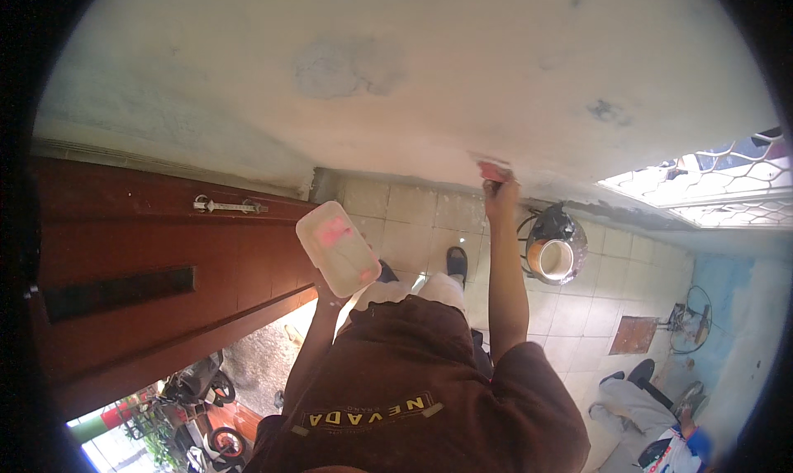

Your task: The person patches a wall by repeatedly scooping pink compound from a plastic container with a spatula and spreading it onto the wall surface.

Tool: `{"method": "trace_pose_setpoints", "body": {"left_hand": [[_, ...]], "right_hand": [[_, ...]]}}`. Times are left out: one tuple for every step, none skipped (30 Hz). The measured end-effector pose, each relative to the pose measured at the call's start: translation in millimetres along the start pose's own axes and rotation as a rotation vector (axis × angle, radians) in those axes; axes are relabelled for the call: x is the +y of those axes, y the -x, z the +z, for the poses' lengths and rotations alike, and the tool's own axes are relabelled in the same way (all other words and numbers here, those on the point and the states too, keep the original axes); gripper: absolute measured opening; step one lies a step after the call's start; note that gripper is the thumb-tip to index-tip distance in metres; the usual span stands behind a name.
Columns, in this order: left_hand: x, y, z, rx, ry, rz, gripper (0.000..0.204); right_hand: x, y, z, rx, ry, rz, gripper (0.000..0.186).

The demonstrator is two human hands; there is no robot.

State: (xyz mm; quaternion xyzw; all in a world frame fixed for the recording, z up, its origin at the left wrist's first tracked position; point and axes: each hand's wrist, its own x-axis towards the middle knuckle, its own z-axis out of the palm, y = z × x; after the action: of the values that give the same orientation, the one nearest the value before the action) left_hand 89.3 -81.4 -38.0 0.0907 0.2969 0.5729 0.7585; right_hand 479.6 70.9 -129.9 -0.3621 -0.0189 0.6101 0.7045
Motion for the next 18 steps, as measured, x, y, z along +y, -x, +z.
{"method": "trace_pose_setpoints", "body": {"left_hand": [[-3, -1, -6, 0.020, 0.043, -0.016, 0.080], [-6, -1, -12, 0.040, 0.086, -0.029, 0.079], [-6, -3, -5, 0.027, 0.068, -0.055, 0.078], [-5, -4, 3, 0.018, 0.050, -0.071, 0.077], [-3, -3, 11, 0.016, 0.032, -0.075, 0.077], [-3, -1, 17, 0.021, 0.014, -0.083, 0.076], [-5, 2, 22, 0.024, 0.000, -0.093, 0.075], [-9, 3, 25, 0.024, 0.004, -0.078, 0.077], [-10, 3, 29, 0.019, 0.003, -0.061, 0.078], [-9, 1, 34, 0.007, -0.002, -0.050, 0.079], [-9, -2, 40, -0.015, 0.008, -0.051, 0.080], [-13, -3, 46, -0.031, 0.022, -0.051, 0.080], [-16, -4, 52, -0.047, 0.036, -0.050, 0.081], [-18, -5, 58, -0.053, 0.022, -0.063, 0.081], [-19, -9, 63, -0.063, 0.005, -0.073, 0.082], [-19, -14, 67, -0.071, -0.012, -0.082, 0.082], [-19, -18, 67, -0.064, -0.003, -0.109, 0.082], [-19, -21, 64, -0.049, 0.009, -0.139, 0.083]], "right_hand": [[18, -16, -30, -0.045, 0.047, 0.077, 0.026], [33, -36, -45, -0.041, 0.083, 0.069, 0.030], [39, -60, -54, -0.033, 0.121, 0.050, 0.034], [41, -77, -54, -0.031, 0.159, 0.040, 0.038], [38, -84, -41, -0.020, 0.151, 0.029, 0.033], [30, -82, -21, -0.002, 0.145, 0.023, 0.027], [19, -74, -3, 0.016, 0.141, 0.015, 0.022], [9, -57, 17, -0.055, 0.164, 0.032, 0.021], [1, -35, 37, -0.128, 0.182, 0.046, 0.019], [-5, -16, 48, -0.199, 0.195, 0.051, 0.018], [-9, -2, 48, -0.178, 0.128, 0.021, 0.018], [-11, 12, 44, -0.158, 0.065, -0.004, 0.018], [-13, 27, 40, -0.138, 0.001, -0.028, 0.018], [-14, 41, 30, -0.133, 0.032, -0.008, 0.017], [-12, 52, 18, -0.131, 0.060, 0.010, 0.015], [-11, 60, 8, -0.130, 0.088, 0.029, 0.014], [-9, 77, 15, -0.149, 0.180, 0.008, 0.012], [-10, 104, 35, -0.164, 0.275, -0.007, 0.010]]}}
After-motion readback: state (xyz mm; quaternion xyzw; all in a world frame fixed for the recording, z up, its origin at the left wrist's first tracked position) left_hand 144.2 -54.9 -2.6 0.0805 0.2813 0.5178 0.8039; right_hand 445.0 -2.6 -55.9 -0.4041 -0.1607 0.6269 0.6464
